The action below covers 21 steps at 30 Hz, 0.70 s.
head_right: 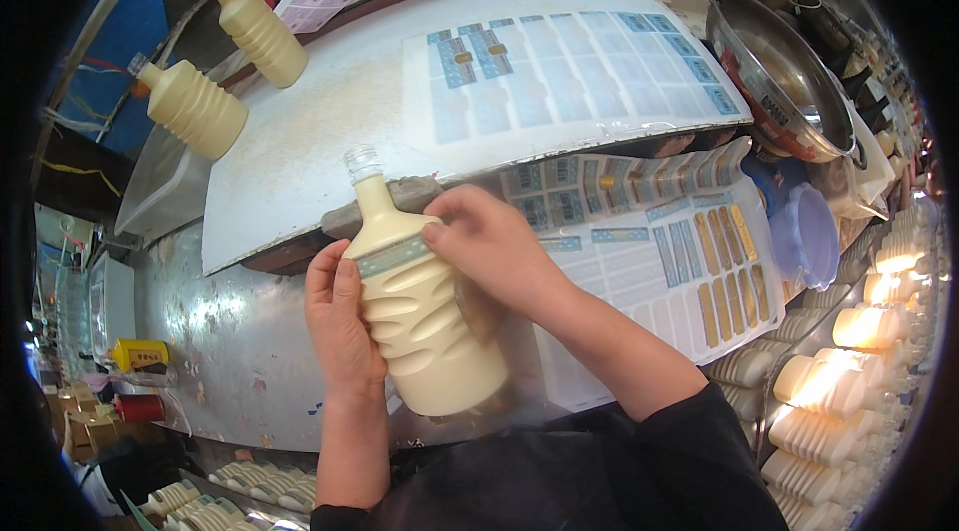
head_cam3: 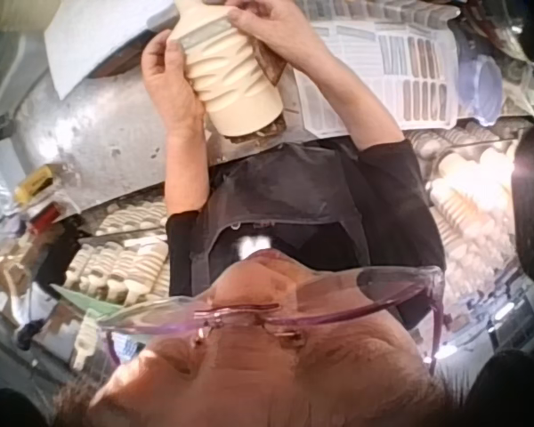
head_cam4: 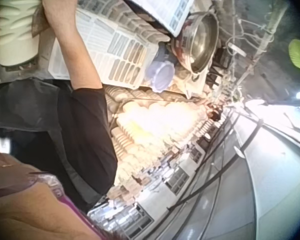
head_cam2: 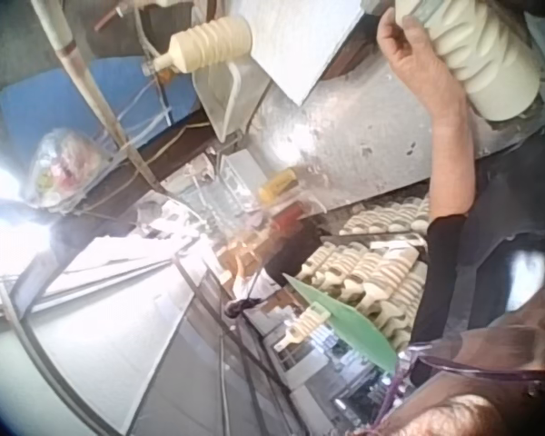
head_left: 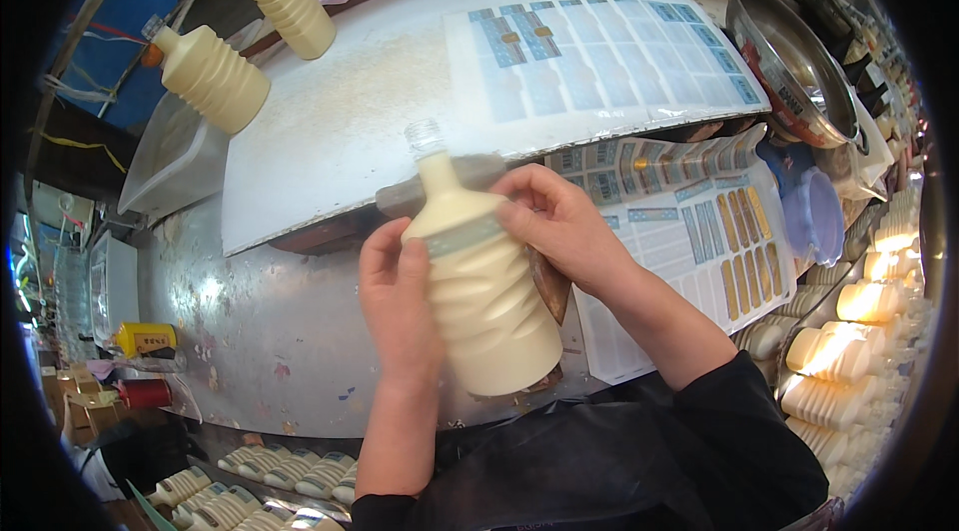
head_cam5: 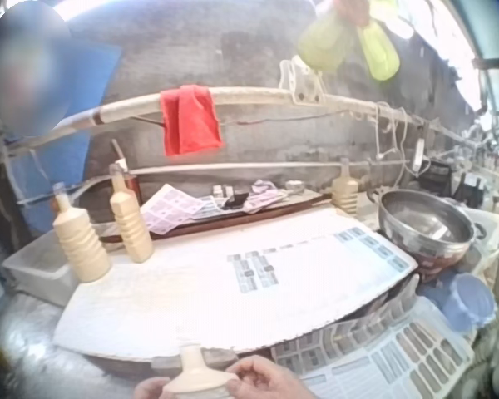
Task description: The person applies adhesive labels to the neck and body of a white plastic bottle, smoothing each label with a small tool. The person then places the labeled bottle aside and picks up another bottle to repeat the process.
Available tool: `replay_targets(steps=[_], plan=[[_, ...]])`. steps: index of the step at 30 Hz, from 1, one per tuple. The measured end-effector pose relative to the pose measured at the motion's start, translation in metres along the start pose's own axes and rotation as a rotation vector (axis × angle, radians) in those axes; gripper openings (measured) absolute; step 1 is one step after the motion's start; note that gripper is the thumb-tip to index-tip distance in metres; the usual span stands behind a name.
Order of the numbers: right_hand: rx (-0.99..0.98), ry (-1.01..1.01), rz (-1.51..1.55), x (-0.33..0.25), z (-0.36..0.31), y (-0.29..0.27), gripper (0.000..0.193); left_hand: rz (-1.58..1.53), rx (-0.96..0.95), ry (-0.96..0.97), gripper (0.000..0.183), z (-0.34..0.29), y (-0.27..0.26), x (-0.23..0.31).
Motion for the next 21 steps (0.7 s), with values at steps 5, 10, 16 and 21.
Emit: replay_targets(steps=[5, 10, 16, 21], plan=[[-0.011, 0.038, 0.094, -0.001, -0.001, 0.0, 0.025, 0.003, 0.019, 0.0, 0.024, -0.001, -0.002, 0.0], [-0.019, 0.007, 0.109, 0.007, 0.001, 0.003, 0.025, 0.006, 0.031, 0.016, 0.021, -0.001, 0.0, 0.001], [-0.007, 0.002, 0.138, 0.006, -0.001, 0.006, 0.026, 0.02, 0.038, 0.019, 0.021, -0.001, -0.002, 0.003], [0.006, -0.034, 0.019, -0.003, -0.003, 0.005, 0.029, 0.004, 0.018, 0.039, 0.022, -0.002, 0.001, 0.003]])
Point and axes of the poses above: each hand's wrist, its own z-axis towards the middle knuckle, its own y-axis out of the palm, x = y × z, the point moved 10 cm from there along z, towards the middle knuckle, and after that the axes turned 6 degrees about x, right-handed, at the moved point
